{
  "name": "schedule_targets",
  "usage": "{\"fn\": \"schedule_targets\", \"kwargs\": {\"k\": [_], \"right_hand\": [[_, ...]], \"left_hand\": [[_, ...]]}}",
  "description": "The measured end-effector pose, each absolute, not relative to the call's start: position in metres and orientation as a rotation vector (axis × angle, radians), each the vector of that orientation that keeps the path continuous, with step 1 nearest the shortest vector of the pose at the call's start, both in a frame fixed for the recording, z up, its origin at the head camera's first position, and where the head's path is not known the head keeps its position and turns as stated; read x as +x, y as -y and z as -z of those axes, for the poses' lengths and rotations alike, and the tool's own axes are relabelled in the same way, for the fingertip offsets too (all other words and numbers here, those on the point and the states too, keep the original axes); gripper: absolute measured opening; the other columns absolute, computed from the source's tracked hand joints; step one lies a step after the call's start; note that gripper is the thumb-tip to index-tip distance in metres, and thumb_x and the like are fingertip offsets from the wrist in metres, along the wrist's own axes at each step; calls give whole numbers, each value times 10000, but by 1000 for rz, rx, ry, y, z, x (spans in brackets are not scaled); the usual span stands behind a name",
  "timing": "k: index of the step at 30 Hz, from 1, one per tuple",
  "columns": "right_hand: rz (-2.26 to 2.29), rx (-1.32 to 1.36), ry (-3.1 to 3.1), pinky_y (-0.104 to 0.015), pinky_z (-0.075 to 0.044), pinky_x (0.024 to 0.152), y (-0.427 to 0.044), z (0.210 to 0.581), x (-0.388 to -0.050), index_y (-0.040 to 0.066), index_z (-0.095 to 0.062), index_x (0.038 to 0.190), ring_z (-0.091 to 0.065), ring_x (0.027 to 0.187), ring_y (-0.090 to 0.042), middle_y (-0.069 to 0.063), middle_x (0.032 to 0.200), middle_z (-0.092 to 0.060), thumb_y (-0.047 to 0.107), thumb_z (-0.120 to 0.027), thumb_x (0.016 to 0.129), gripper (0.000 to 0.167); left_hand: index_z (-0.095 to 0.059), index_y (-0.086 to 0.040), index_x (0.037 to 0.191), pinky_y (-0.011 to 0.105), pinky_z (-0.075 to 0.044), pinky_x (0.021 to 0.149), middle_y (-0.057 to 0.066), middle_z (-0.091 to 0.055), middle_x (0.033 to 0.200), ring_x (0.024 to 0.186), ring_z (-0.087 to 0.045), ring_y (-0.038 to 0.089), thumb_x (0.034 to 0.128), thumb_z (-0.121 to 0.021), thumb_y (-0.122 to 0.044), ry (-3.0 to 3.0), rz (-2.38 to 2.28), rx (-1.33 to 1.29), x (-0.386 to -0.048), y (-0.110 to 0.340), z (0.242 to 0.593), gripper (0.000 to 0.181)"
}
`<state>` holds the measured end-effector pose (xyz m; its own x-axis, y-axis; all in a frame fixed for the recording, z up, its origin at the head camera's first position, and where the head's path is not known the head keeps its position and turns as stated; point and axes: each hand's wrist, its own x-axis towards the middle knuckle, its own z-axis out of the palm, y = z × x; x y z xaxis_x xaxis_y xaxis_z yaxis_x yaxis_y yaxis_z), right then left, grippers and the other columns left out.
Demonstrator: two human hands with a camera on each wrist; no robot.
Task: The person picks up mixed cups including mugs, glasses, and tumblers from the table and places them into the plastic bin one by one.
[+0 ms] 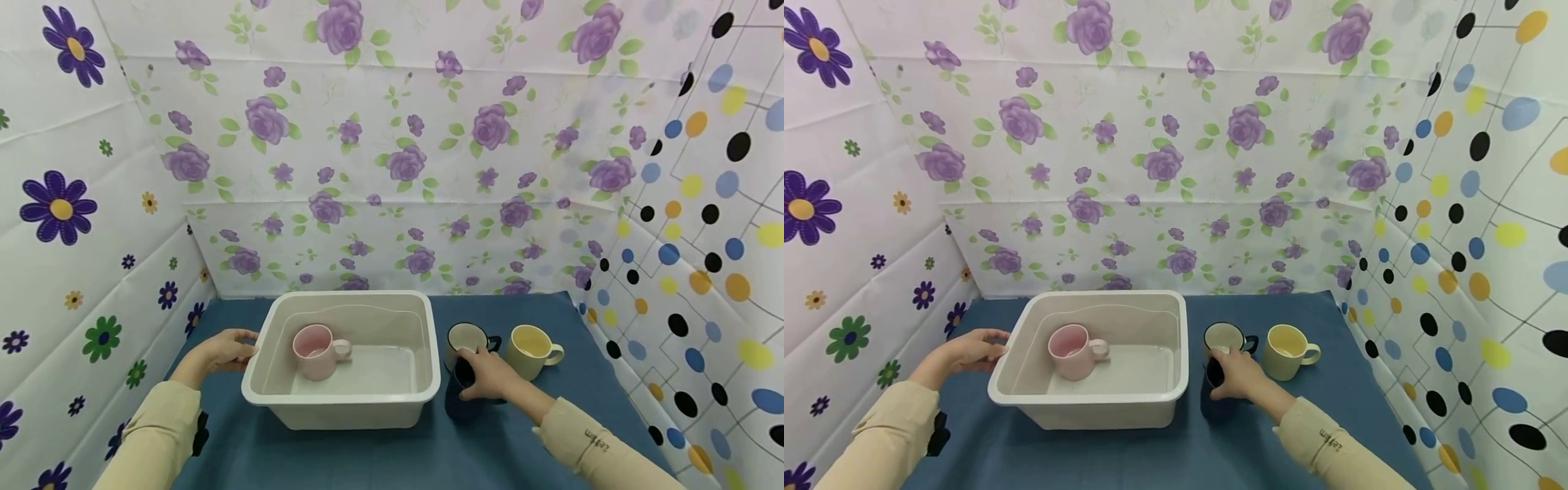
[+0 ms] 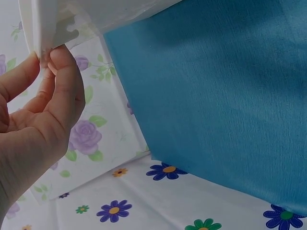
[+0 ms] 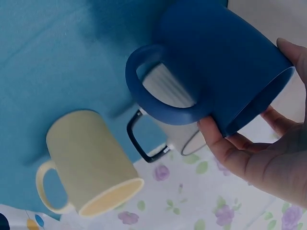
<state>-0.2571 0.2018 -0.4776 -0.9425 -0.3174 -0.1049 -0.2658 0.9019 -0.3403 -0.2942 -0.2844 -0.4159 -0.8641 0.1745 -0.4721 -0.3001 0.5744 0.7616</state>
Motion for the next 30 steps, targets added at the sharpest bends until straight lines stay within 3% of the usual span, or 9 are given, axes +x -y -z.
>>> {"fn": "schedule_targets", "kwargs": {"k": [5,17,30], "right_hand": [[503,-507,-2904,-506,-500,709,-204,464,-257,79,-524,1278,-569,942,-441,-286,1207,-508,328,-845,650,748],[473,-557,-2919,-387,-498,655,-212,433,-261,110,-532,1273,-548,803,-240,-171,1060,-553,361,-825,677,710],[408,-568,-2905,-403,-492,671,-210,393,-266,78,-525,1287,-545,827,-251,-189,1077,-561,381,-799,711,706]], "left_hand": [[-250,165,1372,296,-538,715,96,-583,898,744,-559,128,959,-488,-49,-2280,-1267,-101,-293,284,414,523],[-240,161,1381,310,-543,738,130,-596,964,779,-588,131,965,-480,-51,-2257,-1271,-105,-291,282,411,525],[-248,160,1377,302,-546,725,116,-598,942,768,-587,128,960,-484,-49,-2267,-1265,-104,-293,283,414,522]]}}
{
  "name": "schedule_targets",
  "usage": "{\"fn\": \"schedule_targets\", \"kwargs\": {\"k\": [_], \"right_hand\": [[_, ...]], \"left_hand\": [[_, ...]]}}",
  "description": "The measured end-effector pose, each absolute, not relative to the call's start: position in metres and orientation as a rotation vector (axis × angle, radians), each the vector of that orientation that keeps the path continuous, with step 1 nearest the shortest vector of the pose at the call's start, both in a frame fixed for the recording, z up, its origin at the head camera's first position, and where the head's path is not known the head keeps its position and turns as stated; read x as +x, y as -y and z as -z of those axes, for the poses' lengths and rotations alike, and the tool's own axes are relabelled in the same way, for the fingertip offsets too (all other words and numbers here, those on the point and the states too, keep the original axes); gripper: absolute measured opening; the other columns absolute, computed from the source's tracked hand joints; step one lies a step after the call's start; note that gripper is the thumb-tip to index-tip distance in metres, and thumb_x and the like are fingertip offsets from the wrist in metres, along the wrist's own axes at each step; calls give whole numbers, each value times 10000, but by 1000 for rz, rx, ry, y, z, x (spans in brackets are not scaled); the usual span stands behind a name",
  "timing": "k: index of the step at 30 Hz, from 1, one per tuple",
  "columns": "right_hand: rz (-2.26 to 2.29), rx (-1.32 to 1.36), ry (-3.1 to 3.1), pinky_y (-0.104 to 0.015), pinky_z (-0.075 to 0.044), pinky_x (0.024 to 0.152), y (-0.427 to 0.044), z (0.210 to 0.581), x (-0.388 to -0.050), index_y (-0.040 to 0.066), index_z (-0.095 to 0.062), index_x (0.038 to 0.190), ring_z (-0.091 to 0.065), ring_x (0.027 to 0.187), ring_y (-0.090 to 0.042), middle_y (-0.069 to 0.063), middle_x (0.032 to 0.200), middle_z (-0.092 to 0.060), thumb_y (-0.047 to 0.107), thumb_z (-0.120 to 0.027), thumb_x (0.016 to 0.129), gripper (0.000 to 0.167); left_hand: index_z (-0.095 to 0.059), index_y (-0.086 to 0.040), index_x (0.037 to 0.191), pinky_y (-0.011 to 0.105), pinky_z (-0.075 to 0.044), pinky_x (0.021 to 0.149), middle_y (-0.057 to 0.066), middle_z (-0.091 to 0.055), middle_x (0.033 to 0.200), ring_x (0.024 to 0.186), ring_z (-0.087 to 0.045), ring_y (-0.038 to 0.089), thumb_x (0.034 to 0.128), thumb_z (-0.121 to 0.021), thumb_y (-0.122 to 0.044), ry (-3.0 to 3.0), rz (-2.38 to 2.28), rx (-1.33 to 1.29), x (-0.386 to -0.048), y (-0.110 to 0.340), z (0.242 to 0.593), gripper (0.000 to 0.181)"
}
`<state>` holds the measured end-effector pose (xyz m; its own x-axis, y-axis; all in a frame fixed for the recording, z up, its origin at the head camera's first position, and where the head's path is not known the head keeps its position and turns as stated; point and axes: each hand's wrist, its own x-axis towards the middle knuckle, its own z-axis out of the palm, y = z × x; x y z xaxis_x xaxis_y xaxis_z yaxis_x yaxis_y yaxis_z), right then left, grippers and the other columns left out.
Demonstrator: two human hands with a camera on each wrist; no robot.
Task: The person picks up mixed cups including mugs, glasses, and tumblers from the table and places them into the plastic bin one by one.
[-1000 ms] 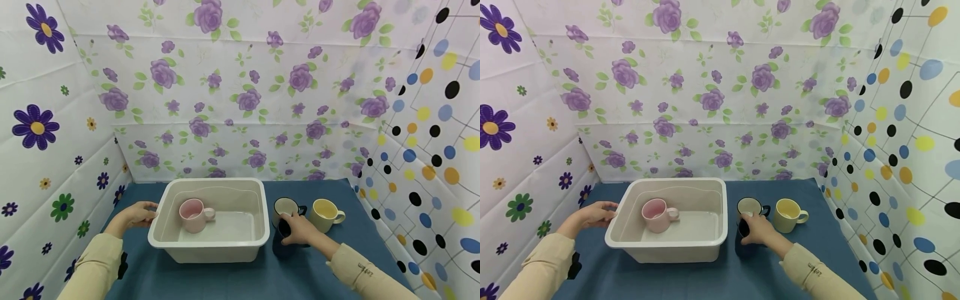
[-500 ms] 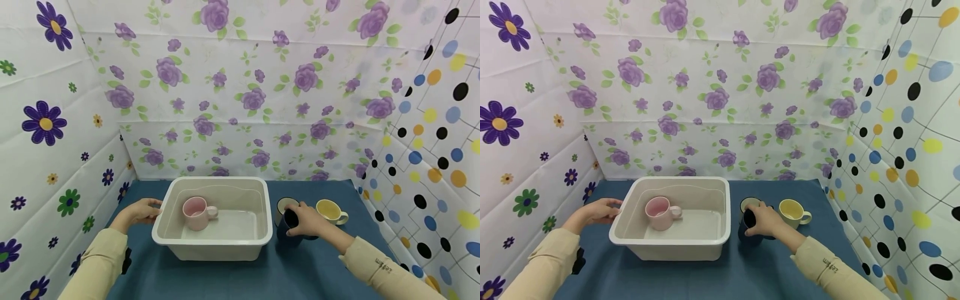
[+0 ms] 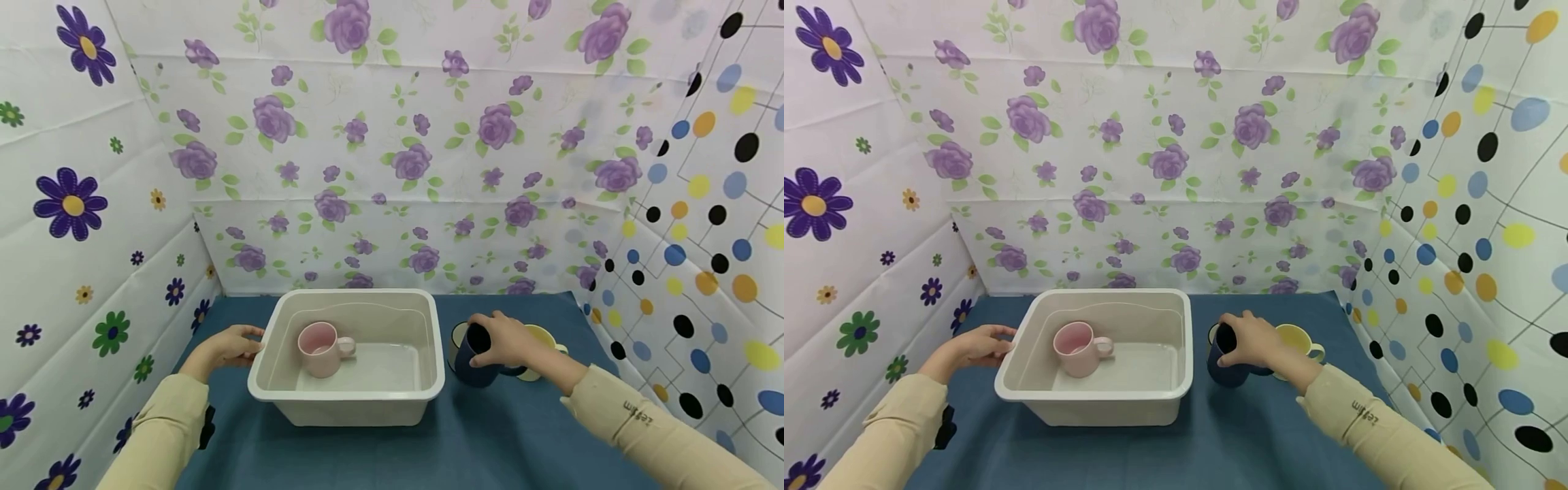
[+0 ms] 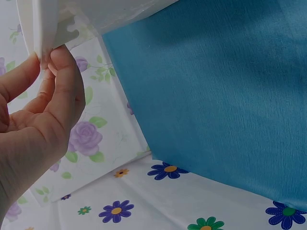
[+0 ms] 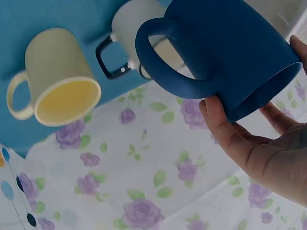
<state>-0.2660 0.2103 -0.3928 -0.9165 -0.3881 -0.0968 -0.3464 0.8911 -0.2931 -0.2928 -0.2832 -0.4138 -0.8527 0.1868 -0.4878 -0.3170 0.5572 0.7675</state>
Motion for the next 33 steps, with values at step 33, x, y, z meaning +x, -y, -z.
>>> {"fn": "schedule_targets", "kwargs": {"k": [33], "right_hand": [[362,-741,-2928,-408,-500,742,-178,291,-280,68,-495,1333,-569,968,-312,-195,1156,-582,399,-760,756,716]], "left_hand": [[-221,198,1357,307,-547,728,137,-618,975,776,-594,120,969,-462,-47,-2279,-1293,35,-290,289,416,518]]}}
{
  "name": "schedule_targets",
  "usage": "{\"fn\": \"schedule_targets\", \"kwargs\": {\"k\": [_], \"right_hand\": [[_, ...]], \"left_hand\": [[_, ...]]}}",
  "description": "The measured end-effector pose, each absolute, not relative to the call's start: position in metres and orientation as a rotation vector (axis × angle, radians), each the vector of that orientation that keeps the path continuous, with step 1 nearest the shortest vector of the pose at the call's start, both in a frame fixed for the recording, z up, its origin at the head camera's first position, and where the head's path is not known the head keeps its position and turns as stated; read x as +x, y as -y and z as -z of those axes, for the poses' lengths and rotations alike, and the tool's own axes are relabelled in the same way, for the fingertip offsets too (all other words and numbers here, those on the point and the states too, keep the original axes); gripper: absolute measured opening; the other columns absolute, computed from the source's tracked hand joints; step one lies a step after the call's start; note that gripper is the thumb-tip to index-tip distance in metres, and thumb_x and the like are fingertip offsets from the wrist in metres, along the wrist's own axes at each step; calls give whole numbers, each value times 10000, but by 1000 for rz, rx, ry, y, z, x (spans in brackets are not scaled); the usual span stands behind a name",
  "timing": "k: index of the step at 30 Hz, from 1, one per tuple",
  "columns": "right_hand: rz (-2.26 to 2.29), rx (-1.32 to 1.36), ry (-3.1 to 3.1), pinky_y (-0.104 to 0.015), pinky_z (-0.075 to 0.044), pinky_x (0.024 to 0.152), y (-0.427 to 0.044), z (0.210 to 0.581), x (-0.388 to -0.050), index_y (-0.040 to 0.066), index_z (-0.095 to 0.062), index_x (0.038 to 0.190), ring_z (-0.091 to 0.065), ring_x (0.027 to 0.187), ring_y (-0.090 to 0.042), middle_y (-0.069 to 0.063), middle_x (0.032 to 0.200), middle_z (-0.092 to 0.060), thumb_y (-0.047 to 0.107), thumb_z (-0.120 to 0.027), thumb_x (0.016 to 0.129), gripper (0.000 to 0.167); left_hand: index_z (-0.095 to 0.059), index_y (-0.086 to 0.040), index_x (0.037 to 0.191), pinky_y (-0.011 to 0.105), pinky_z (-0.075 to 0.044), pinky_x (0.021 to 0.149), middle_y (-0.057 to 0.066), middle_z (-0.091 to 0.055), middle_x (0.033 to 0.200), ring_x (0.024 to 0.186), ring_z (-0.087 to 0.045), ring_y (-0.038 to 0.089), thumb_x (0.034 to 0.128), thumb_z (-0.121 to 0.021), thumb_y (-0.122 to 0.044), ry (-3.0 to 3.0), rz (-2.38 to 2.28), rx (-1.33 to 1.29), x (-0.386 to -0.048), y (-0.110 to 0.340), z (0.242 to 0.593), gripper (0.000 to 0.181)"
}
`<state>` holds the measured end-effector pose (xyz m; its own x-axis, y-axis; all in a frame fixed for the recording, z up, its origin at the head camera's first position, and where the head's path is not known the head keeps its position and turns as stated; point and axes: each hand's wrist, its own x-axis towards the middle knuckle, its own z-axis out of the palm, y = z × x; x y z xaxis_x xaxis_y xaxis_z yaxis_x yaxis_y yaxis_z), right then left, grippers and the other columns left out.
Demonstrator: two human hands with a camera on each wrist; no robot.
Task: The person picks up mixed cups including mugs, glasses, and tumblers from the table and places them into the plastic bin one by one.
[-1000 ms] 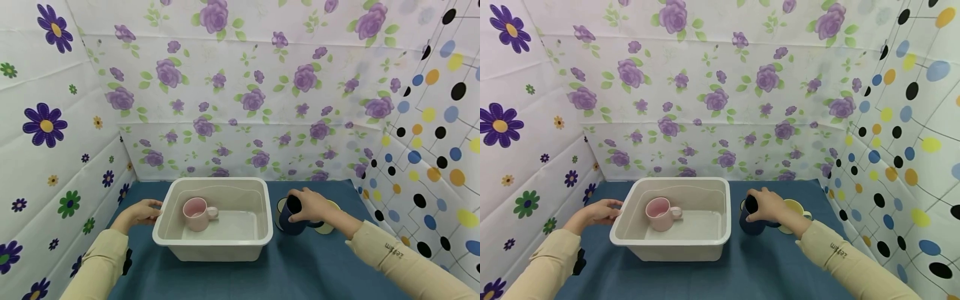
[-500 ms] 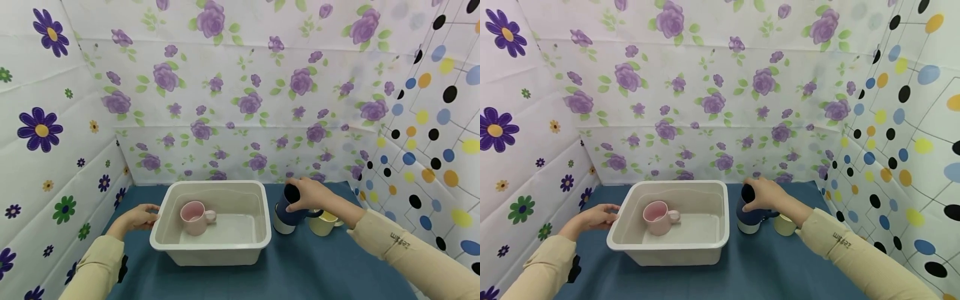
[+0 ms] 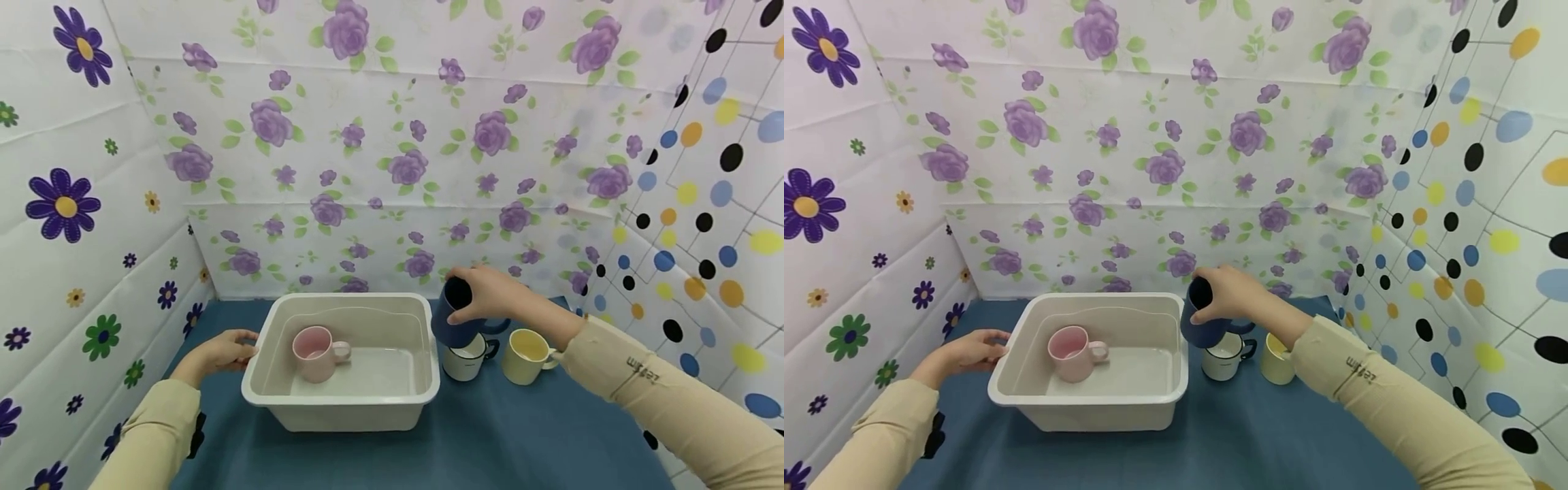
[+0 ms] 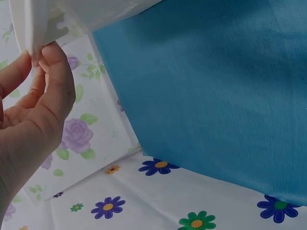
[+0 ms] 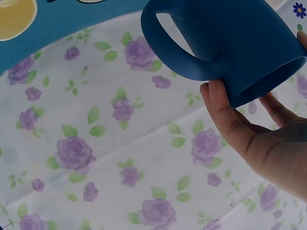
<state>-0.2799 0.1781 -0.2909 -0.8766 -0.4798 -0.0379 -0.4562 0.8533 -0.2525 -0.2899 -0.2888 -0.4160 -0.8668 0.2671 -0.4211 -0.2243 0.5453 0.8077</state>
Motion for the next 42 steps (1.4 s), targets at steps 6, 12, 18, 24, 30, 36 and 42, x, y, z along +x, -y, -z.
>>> {"fn": "schedule_targets", "kwargs": {"k": [6,12,18,24,30,36,42], "right_hand": [[354,-763,-2923,-416,-513,757,-160,282,-283,76,-493,1336,-567,999,-330,-204,1164,-571,394,-763,754,716],[319,-795,-2904,-416,-515,767,-146,277,-284,72,-500,1324,-567,1014,-329,-194,1168,-582,391,-770,748,712],[297,-842,-2866,-418,-505,811,-131,274,-293,91,-481,1335,-575,1024,-310,-184,1183,-577,376,-764,759,703],[243,-867,-2822,-400,-508,841,-114,272,-302,88,-492,1322,-582,1052,-285,-140,1198,-604,393,-751,764,686],[214,-813,-2795,-394,-504,851,-100,272,-304,111,-496,1308,-574,1054,-267,-113,1200,-600,411,-740,770,662],[123,-766,-2749,-389,-499,853,-82,274,-307,134,-501,1283,-578,1040,-243,-84,1188,-599,408,-743,774,626],[94,-740,-2708,-400,-493,882,-66,287,-313,149,-491,1291,-558,1093,-249,-82,1230,-577,399,-745,777,625]], "left_hand": [[-228,194,1356,301,-549,719,124,-622,958,760,-603,116,967,-460,-37,-2276,-1297,11,-290,289,413,508],[-226,181,1366,310,-553,736,126,-606,964,762,-611,117,967,-462,-37,-2245,-1314,1,-290,286,415,512],[-242,174,1364,301,-552,727,128,-611,957,756,-605,119,963,-472,-39,-2263,-1290,-27,-292,284,412,509],[-259,175,1355,315,-556,736,141,-620,961,758,-612,122,959,-480,-34,-2283,-1262,-52,-291,283,409,500],[-270,167,1354,313,-557,735,132,-613,957,757,-603,122,955,-494,-39,-2279,-1252,-66,-292,285,412,502],[-268,160,1360,301,-553,729,108,-608,932,742,-592,116,957,-493,-48,-2271,-1236,-70,-292,285,410,506],[-271,155,1361,300,-555,725,99,-604,919,735,-590,113,960,-490,-50,-2266,-1237,-67,-294,285,411,501]]}}
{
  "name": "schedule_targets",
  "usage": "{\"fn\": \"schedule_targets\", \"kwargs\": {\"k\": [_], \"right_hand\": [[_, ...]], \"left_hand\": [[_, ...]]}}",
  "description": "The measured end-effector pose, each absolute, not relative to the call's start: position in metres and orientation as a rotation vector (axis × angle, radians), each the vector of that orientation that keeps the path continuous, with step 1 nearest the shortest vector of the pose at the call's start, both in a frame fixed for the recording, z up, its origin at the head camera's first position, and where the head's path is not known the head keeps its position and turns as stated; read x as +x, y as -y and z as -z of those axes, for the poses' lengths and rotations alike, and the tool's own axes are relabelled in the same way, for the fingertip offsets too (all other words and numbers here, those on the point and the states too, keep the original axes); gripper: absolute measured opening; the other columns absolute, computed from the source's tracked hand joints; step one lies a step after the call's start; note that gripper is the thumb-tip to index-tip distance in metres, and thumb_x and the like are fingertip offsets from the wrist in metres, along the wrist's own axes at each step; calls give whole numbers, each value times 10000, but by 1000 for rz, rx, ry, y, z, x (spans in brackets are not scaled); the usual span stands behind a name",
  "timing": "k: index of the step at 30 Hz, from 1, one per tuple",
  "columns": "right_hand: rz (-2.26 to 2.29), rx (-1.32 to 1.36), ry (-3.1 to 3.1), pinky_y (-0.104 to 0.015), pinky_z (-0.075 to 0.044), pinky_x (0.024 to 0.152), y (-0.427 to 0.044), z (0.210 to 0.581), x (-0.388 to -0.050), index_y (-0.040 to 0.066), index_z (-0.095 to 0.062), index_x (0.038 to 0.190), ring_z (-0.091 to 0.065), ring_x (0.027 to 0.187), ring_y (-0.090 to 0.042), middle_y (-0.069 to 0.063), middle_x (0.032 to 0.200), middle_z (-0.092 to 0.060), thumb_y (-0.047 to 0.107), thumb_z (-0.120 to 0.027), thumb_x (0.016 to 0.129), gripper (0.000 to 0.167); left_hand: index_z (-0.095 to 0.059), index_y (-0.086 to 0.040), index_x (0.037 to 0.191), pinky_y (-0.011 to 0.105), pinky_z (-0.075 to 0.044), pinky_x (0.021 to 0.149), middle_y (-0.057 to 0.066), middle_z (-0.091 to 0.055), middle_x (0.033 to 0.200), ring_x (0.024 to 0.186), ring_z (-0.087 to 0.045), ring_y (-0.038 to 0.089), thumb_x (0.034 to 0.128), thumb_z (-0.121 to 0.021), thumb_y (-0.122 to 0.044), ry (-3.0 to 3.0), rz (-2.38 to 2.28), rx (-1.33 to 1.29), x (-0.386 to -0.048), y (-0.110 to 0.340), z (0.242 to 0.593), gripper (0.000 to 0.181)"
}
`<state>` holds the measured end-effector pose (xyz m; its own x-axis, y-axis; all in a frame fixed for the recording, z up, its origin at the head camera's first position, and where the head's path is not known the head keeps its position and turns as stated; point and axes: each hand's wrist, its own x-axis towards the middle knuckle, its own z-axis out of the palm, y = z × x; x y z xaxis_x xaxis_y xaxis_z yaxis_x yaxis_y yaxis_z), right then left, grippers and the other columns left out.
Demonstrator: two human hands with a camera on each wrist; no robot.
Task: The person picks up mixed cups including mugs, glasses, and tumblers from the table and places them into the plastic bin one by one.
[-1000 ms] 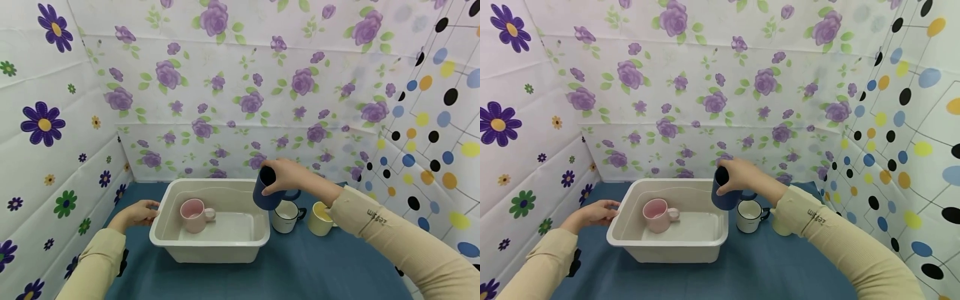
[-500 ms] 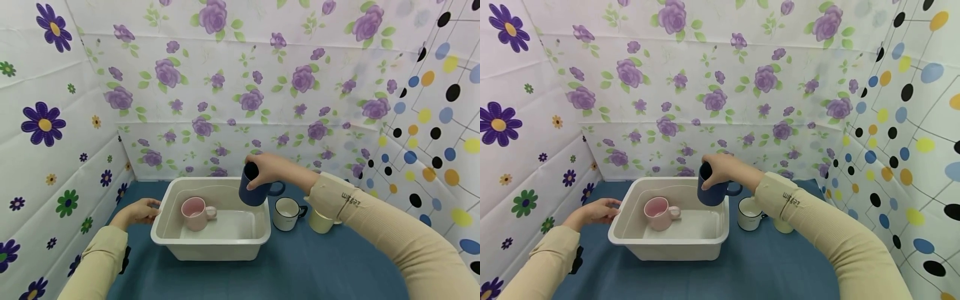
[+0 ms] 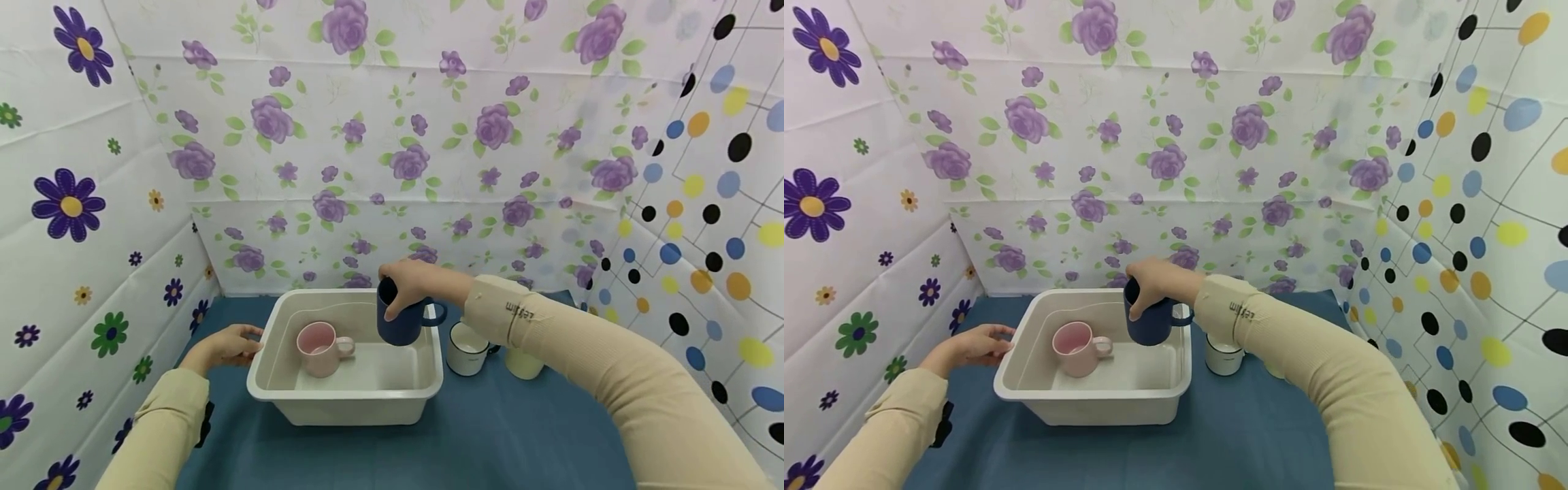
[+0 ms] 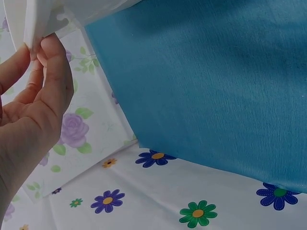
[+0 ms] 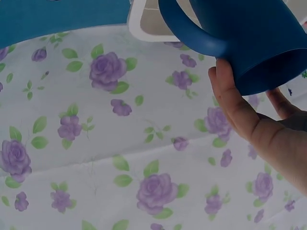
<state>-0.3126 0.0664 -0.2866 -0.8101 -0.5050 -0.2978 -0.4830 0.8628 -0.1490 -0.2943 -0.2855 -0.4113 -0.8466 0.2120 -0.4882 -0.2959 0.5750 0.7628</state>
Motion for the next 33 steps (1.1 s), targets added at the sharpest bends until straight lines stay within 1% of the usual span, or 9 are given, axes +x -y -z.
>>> {"fn": "schedule_targets", "kwargs": {"k": [4,10,17,24,28,33], "right_hand": [[82,-749,-2688,-380,-496,870,-57,296,-317,159,-495,1277,-574,1065,-239,-66,1210,-584,401,-749,775,613],[40,-755,-2670,-373,-487,906,-48,305,-321,139,-482,1307,-565,1108,-245,-70,1234,-582,412,-754,770,660],[29,-799,-2675,-349,-481,895,-40,317,-328,129,-514,1245,-570,1074,-223,-61,1190,-603,408,-763,759,613],[-22,-802,-2666,-356,-462,953,-36,328,-338,146,-477,1312,-549,1132,-217,-56,1242,-581,412,-759,764,671],[-84,-846,-2663,-355,-461,952,-32,335,-342,164,-471,1335,-546,1120,-211,-58,1238,-582,426,-758,761,694],[-97,-829,-2667,-350,-469,929,-29,348,-345,188,-475,1334,-559,1087,-200,-48,1212,-593,437,-766,751,698]], "left_hand": [[-274,147,1365,305,-554,726,102,-605,920,741,-590,117,962,-492,-54,-2268,-1244,-87,-294,286,414,500],[-275,140,1371,310,-549,730,104,-601,919,738,-583,122,964,-490,-59,-2275,-1232,-113,-295,284,412,501],[-290,139,1365,298,-550,716,98,-602,911,738,-585,120,967,-485,-57,-2288,-1215,-113,-295,285,412,485],[-294,144,1366,348,-552,773,114,-615,948,766,-599,128,970,-482,-64,-2303,-1207,-76,-296,285,415,485],[-297,140,1367,356,-552,781,123,-616,955,769,-603,132,969,-485,-63,-2309,-1206,-93,-296,287,415,485],[-296,143,1368,356,-552,782,113,-618,943,759,-602,125,967,-489,-66,-2304,-1210,-84,-294,286,414,492]]}}
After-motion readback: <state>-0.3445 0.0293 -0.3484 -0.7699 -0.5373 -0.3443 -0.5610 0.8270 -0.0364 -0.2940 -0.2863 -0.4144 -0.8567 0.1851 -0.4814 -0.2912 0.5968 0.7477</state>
